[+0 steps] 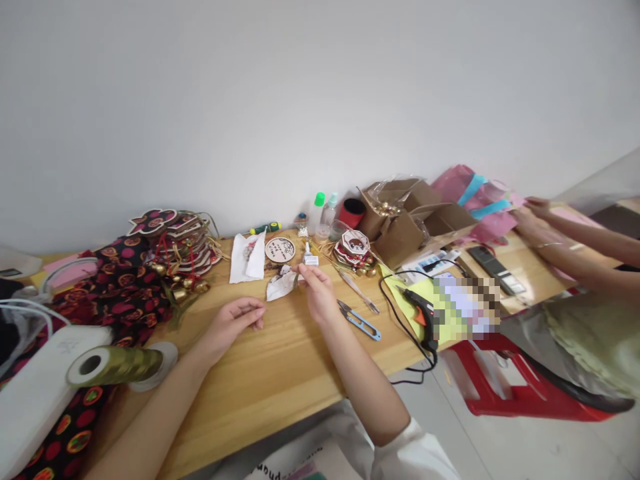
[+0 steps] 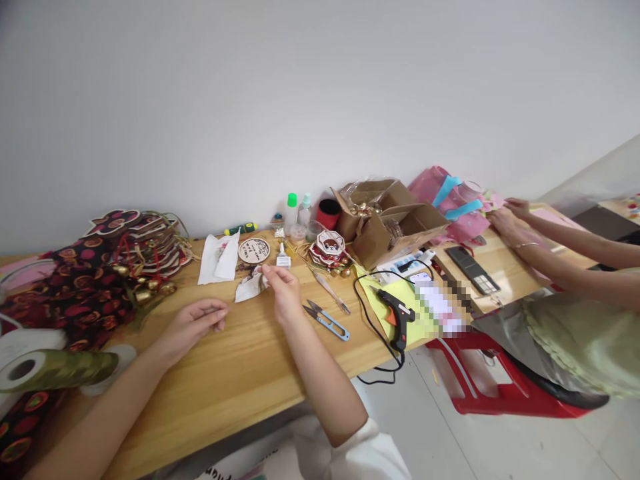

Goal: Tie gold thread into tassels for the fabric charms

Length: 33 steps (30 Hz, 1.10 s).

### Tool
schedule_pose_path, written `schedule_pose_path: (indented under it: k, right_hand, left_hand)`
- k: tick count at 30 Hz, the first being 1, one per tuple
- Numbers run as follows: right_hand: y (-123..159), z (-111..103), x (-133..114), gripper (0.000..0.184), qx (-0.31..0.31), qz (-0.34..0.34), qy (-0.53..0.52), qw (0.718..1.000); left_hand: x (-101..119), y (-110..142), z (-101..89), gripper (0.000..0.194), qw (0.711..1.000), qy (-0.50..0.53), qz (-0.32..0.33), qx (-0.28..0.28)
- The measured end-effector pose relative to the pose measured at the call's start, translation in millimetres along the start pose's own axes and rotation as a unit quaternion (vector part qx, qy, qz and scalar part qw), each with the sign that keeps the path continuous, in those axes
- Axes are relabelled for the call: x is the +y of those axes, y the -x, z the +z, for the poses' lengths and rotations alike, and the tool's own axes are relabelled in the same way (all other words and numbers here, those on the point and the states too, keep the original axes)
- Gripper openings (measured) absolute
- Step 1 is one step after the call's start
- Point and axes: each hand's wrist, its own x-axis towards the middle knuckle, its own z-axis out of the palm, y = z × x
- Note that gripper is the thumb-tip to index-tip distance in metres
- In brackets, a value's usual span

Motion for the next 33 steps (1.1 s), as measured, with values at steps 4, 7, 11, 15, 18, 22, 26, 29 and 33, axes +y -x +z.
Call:
schedule_pose_path:
  k: [4,7,11,15,18,22,26,29,33]
  right_hand:
    - [-3.1,-1.5,-2.8,0.031,-0.032,-0.023,0.015,0.999]
    - [-6.2,-5.8,-5.8,0.032,-0.062,-0.045,0.041,0.996]
    - [-8.9,-9.8,-7.8,0.029,-0.113,-0.075,0.115,0.984]
    - [1.9,-1.2,-8.1,0.026,-0.175,-0.098,0.236,0.951]
    - [21.5,13.9,-9.1,0.023,-0.192,-0.107,0.347,0.912]
    - [48.5,36.8,-10.7,0.023,-0.155,-0.108,0.471,0.862]
    - [62.5,49.0,-8.9,0.023,-0.128,-0.119,0.529,0.831]
    - [65.7,48.0,-3.5,0.022,-0.131,-0.149,0.533,0.823]
    - [65.5,43.6,8.0,0.022,-0.123,-0.178,0.515,0.83]
  left_hand:
    - [-2.1,-0.4,-0.8,0.032,1.0,0.008,0.007,-0.011]
    - [-6.1,-2.4,-2.5,0.032,1.0,0.009,0.011,-0.019]
    - [-10.7,-5.1,-3.9,0.019,0.999,0.01,0.01,-0.029]
    - [-11.8,-6.0,-3.2,0.016,0.999,0.029,0.016,-0.028]
    - [-12.2,-6.6,-2.8,0.014,0.998,0.048,0.016,-0.033]
    - [-13.9,-10.2,-4.2,0.013,0.997,0.074,0.008,-0.035]
    - [-15.1,-14.2,-9.7,0.014,0.995,0.095,-0.002,-0.042]
    - [-15.5,-15.5,-15.2,0.015,0.993,0.101,-0.012,-0.058]
    - [-18.2,-18.4,-19.7,0.017,0.992,0.103,-0.016,-0.066]
